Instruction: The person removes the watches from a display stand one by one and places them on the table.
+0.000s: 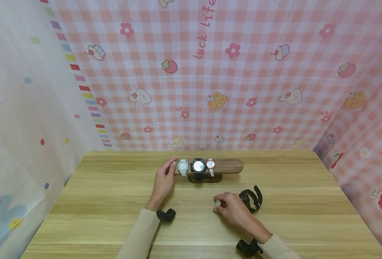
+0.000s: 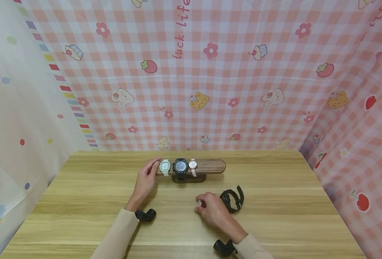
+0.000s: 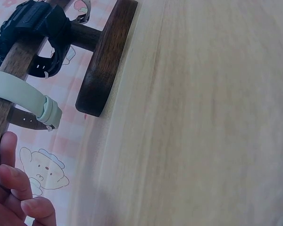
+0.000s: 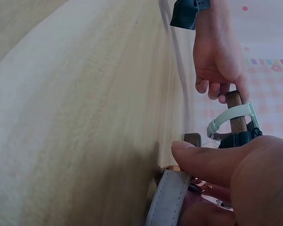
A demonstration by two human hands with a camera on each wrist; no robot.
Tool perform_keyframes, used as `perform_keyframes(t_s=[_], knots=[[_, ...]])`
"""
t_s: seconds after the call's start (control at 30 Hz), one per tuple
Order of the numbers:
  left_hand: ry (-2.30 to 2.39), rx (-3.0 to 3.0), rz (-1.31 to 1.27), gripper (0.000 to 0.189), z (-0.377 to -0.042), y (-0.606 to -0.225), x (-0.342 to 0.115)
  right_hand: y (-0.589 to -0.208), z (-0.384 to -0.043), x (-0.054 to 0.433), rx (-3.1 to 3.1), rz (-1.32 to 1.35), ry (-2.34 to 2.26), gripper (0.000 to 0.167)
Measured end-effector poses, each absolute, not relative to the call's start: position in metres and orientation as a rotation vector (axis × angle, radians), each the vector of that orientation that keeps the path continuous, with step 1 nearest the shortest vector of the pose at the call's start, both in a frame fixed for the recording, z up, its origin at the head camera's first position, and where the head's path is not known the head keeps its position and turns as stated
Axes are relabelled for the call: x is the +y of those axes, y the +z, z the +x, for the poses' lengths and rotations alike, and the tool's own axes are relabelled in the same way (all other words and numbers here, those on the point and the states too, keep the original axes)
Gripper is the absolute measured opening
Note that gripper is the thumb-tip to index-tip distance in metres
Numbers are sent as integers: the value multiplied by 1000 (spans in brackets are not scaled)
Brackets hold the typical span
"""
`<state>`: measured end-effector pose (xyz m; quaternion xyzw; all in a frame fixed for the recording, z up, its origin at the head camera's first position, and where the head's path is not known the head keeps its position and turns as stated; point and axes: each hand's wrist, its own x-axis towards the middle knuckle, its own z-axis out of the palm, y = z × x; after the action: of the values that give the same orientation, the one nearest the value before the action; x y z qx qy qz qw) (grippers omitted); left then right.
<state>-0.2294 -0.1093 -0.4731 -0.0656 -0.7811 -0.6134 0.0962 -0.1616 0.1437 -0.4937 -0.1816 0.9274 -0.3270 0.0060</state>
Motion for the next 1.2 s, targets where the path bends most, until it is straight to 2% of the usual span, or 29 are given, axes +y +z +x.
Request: perform_keyframes(t_s=[0.67, 1.2], knots=[[-1809, -2293, -200, 32, -230, -472, -109, -490, -163, 142, 2916, -585, -1002, 33], [-1836, -2283, -210, 33, -230, -475, -110, -470, -164, 149, 2935, -447, -1009, 41]])
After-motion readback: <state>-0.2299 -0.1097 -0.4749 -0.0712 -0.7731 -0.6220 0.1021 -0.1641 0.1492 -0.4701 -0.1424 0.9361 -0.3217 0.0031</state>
